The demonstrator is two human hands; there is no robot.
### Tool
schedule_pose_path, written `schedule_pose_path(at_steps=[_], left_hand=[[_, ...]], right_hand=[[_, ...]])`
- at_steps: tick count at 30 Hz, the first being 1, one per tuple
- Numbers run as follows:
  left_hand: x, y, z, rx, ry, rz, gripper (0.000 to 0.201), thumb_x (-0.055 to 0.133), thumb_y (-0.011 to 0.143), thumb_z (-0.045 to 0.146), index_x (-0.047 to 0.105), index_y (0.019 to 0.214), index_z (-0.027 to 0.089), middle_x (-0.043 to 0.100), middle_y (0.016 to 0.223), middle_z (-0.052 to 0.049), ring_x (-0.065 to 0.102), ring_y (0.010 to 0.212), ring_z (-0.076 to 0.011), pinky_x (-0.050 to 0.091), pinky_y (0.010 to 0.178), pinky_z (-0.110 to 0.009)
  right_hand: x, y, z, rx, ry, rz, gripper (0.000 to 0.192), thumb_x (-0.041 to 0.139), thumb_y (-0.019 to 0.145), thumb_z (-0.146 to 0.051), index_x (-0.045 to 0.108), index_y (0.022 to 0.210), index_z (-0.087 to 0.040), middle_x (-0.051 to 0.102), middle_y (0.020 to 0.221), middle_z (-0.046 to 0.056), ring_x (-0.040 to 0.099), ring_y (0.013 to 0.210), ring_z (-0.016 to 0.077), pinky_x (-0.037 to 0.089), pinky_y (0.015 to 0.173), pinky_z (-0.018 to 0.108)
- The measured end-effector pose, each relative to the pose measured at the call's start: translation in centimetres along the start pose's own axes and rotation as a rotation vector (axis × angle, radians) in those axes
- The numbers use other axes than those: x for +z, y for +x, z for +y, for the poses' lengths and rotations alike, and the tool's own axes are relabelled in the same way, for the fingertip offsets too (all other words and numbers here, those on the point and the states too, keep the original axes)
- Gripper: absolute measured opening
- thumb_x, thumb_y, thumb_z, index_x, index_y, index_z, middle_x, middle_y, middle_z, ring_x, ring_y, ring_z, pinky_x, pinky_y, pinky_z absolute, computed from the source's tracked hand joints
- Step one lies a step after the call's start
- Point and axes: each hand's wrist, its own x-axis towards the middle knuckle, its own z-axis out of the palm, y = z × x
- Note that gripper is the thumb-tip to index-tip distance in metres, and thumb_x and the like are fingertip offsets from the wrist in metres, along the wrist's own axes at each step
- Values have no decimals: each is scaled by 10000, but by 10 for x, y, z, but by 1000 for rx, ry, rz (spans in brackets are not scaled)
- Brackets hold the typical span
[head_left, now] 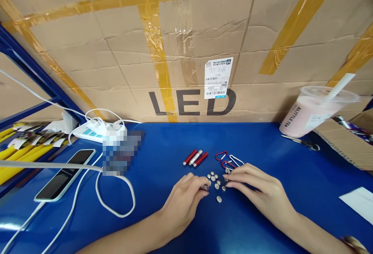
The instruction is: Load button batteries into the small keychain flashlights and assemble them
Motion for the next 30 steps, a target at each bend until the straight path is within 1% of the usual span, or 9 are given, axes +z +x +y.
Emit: schedule_pose_path(at_steps=[4, 6, 10, 13, 18, 22, 25, 28, 30], left_hand=[[0, 0, 1, 28, 34, -28, 306, 190, 1016, 282, 482, 973, 201, 592, 727, 3, 491, 621, -147, 419, 619, -251], [1, -1, 2, 44, 38, -36, 307, 192, 1016, 305, 477, 991, 193, 607, 767, -7, 502, 649, -150, 424, 635, -254], [1, -3, 5, 88, 52, -70, 280, 223, 1013, 302, 469, 990, 172, 626, 814, -25, 501, 678, -159, 423, 638, -257], [0, -3, 6, 122, 75, -104, 247, 265, 1007, 284, 482, 989, 167, 618, 809, -29, 484, 678, -167, 417, 647, -269], [0, -4, 4, 105, 81, -118, 250, 288, 1003, 274, 502, 1035, 147, 607, 816, -45, 475, 702, -170, 427, 673, -279], [-1, -4, 2, 115, 59, -113, 272, 280, 1004, 278, 517, 1022, 145, 608, 803, -48, 472, 701, -170, 433, 677, -277], [0, -4, 0, 106, 15, -116, 277, 282, 1005, 280, 524, 1001, 147, 613, 788, -45, 473, 693, -166, 440, 671, -268], [0, -4, 0, 103, -39, -113, 272, 290, 1004, 275, 528, 972, 146, 615, 769, -41, 479, 685, -161, 448, 663, -257], [0, -4, 0, 108, -47, -113, 272, 292, 1003, 267, 529, 962, 142, 614, 762, -43, 483, 681, -162, 454, 661, -258]], right_hand=[[5, -1, -11, 12, 52, -7, 184, 523, 903, -173, 702, 907, -212, 679, 789, 42, 647, 705, 136, 547, 606, 223], [6, -4, -15, -24, 52, -34, 190, 523, 896, -139, 693, 936, -214, 678, 797, 38, 641, 706, 135, 541, 605, 229], [6, -14, -17, -152, 55, -84, 223, 547, 870, -94, 660, 1029, -202, 688, 837, 47, 630, 736, 149, 527, 613, 258], [6, -18, -14, -156, 75, -102, 237, 554, 866, -100, 654, 1050, -212, 694, 874, 46, 637, 777, 152, 531, 637, 256], [8, -11, -13, -93, 58, -72, 169, 572, 854, -140, 683, 934, -240, 701, 786, 15, 645, 664, 134, 545, 598, 230], [11, -9, -13, -39, 128, -80, 124, 596, 851, -173, 699, 875, -239, 704, 756, 18, 653, 654, 140, 549, 590, 224], [13, -9, -14, 88, 180, -84, 74, 649, 821, -247, 708, 778, -237, 703, 704, 8, 657, 630, 146, 552, 592, 229], [13, -7, -15, 215, 219, -112, 148, 688, 782, -324, 701, 670, -227, 694, 636, -3, 652, 587, 145, 548, 584, 227], [13, -5, -17, 265, 246, -107, 174, 691, 774, -349, 700, 652, -225, 691, 625, -4, 652, 581, 142, 545, 583, 222]])
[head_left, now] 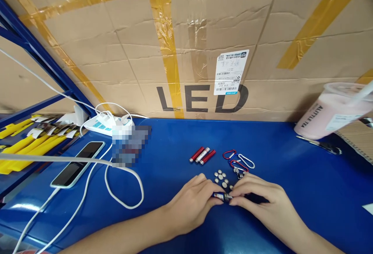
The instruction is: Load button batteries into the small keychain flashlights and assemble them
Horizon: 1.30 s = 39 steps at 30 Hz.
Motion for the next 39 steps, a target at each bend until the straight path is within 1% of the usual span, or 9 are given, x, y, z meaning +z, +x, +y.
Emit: schedule_pose_path(at_steps=[9, 15, 18, 22, 26, 29, 32, 35, 39], left_hand=[[0, 1, 2, 27, 20, -3, 317, 268, 1006, 275, 545, 942, 137, 625, 743, -44, 495, 657, -158, 481, 668, -269], [0, 1, 2, 60, -10, -7, 301, 271, 1005, 277, 533, 943, 142, 629, 747, -46, 545, 651, -151, 491, 657, -253], [1, -1, 3, 96, 5, -10, 284, 264, 1006, 276, 512, 969, 143, 640, 746, -49, 574, 637, -154, 490, 615, -246], [2, -4, 3, 146, 81, 6, 278, 243, 1007, 259, 494, 982, 142, 653, 739, -55, 595, 624, -163, 503, 616, -263], [4, -5, 3, 163, 153, 41, 275, 234, 1005, 232, 491, 987, 136, 638, 701, -54, 593, 597, -167, 504, 580, -264], [5, -5, 2, 182, 187, 65, 265, 243, 1001, 213, 495, 1012, 129, 634, 696, -56, 594, 592, -163, 509, 581, -267], [5, -4, 3, 201, 214, 92, 257, 256, 1001, 205, 495, 1042, 120, 645, 707, -58, 599, 594, -163, 515, 587, -274], [5, -3, 3, 181, 190, 103, 254, 274, 1002, 213, 507, 1047, 122, 649, 708, -50, 598, 596, -158, 513, 599, -272], [4, 0, 4, 98, 66, 83, 222, 313, 999, 229, 516, 1037, 146, 678, 790, -42, 596, 633, -146, 505, 648, -257]], right_hand=[[2, 3, -7, 80, 87, -36, 164, 678, 785, -310, 674, 646, -224, 673, 635, -10, 638, 584, 134, 527, 569, 220], [0, 2, -5, 143, 103, -95, 168, 727, 731, -329, 690, 607, -221, 665, 605, -13, 617, 550, 128, 494, 526, 220], [1, 0, -4, 207, 88, -132, 142, 771, 674, -291, 692, 579, -222, 647, 576, -26, 592, 525, 119, 458, 485, 212], [4, -2, -6, 306, 92, -204, 122, 771, 655, -196, 693, 567, -229, 649, 598, -34, 568, 539, 113, 432, 497, 214], [7, -1, -11, 395, 102, -182, 131, 741, 647, -177, 675, 539, -211, 628, 586, -24, 525, 520, 109, 399, 484, 218], [9, 1, -14, 473, 173, -186, 158, 687, 656, -206, 639, 506, -187, 568, 529, -24, 463, 484, 98, 373, 460, 214], [9, 0, -14, 549, 274, -240, 229, 660, 680, -287, 594, 493, -172, 486, 482, -39, 377, 448, 79, 322, 431, 210], [9, -1, -10, 650, 381, -301, 311, 689, 681, -397, 563, 512, -168, 407, 432, -64, 311, 408, 64, 256, 397, 209], [8, -1, -6, 735, 460, -319, 366, 727, 651, -476, 558, 546, -168, 384, 426, -78, 326, 396, 59, 271, 388, 194]])
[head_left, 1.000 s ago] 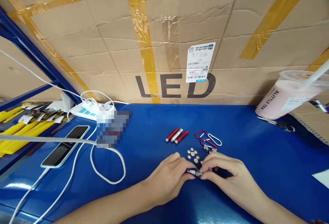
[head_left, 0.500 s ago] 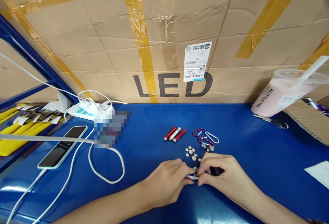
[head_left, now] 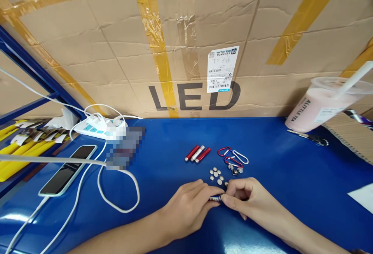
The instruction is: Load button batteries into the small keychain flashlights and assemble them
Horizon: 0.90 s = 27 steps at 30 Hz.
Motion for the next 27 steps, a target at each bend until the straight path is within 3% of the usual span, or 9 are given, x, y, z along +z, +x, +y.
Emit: schedule_pose_path(at_steps=[3, 6, 10, 13, 15, 20, 27], left_hand=[[-1, 1, 1, -25, -30, -12, 221, 311, 997, 228, 517, 1021, 152, 681, 799, -40, 571, 615, -149, 490, 632, -259], [-2, 2, 1, -46, -18, -15, 238, 293, 997, 225, 518, 1006, 147, 670, 785, -47, 552, 603, -151, 475, 620, -263], [-2, 2, 0, -70, -2, -18, 243, 279, 996, 217, 513, 971, 154, 651, 759, -38, 536, 590, -148, 437, 578, -257], [-1, 1, -1, -62, 6, -30, 249, 268, 995, 206, 507, 943, 157, 633, 729, -29, 531, 577, -146, 407, 547, -255], [-1, 1, -2, -54, 20, -35, 261, 259, 995, 205, 508, 934, 154, 627, 721, -29, 529, 574, -145, 403, 545, -257], [-1, 0, -2, -61, 45, -45, 284, 243, 997, 212, 510, 921, 151, 613, 700, -26, 525, 568, -147, 401, 543, -254], [0, -1, -3, -34, -59, -116, 244, 254, 1000, 227, 479, 940, 153, 640, 762, -45, 581, 628, -153, 453, 602, -237]], right_hand=[[0, 0, -2, -7, -2, 1, 364, 722, 665, -473, 562, 556, -165, 399, 439, -75, 360, 400, 59, 309, 393, 184], [0, 0, -3, -111, -83, 70, 330, 692, 707, -456, 589, 584, -168, 441, 445, -63, 395, 388, 64, 343, 379, 182], [-4, -1, -1, -500, -345, 290, 175, 712, 726, -381, 700, 741, -207, 613, 602, -11, 502, 411, 82, 423, 367, 182], [-8, -4, 1, -798, -548, 361, 81, 679, 788, -312, 730, 780, -249, 676, 705, 2, 594, 474, 98, 495, 432, 182], [-10, -5, 2, -900, -645, 390, 95, 644, 825, -284, 729, 790, -260, 687, 711, -8, 635, 526, 109, 528, 484, 184], [-14, -6, 7, -964, -794, 363, 131, 587, 870, -232, 714, 870, -265, 694, 771, -7, 640, 549, 96, 520, 495, 186], [-12, -9, 14, -943, -784, 338, 179, 531, 899, -177, 684, 857, -260, 678, 753, -16, 625, 566, 88, 480, 510, 196]])
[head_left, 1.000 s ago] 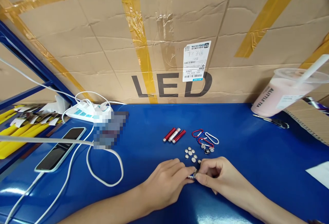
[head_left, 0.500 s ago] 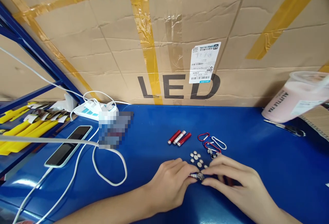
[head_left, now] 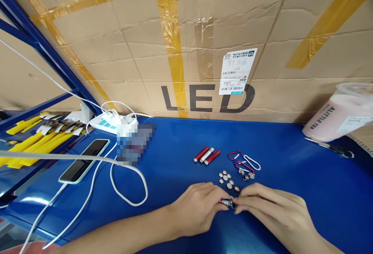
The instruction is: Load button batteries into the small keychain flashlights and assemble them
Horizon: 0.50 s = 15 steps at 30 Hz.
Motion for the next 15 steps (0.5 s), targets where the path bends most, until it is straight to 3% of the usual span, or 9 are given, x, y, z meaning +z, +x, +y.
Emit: schedule_pose_path(at_steps=[8, 15], left_hand=[[-1, 1, -1, 58, -19, 22, 260, 216, 1012, 261, 383, 829, 182, 622, 718, -45, 565, 568, -143, 444, 572, -225], [1, 0, -2, 40, 34, -13, 306, 189, 1010, 279, 369, 779, 190, 568, 642, -25, 486, 514, -144, 391, 510, -234]], right_hand=[[3, 1, -3, 60, 48, -50, 193, 530, 900, -171, 653, 769, -241, 667, 734, -28, 633, 588, 89, 462, 527, 193], [1, 10, -8, 53, 68, -18, 270, 492, 925, -206, 643, 703, -233, 651, 685, -40, 611, 535, 59, 442, 478, 166]])
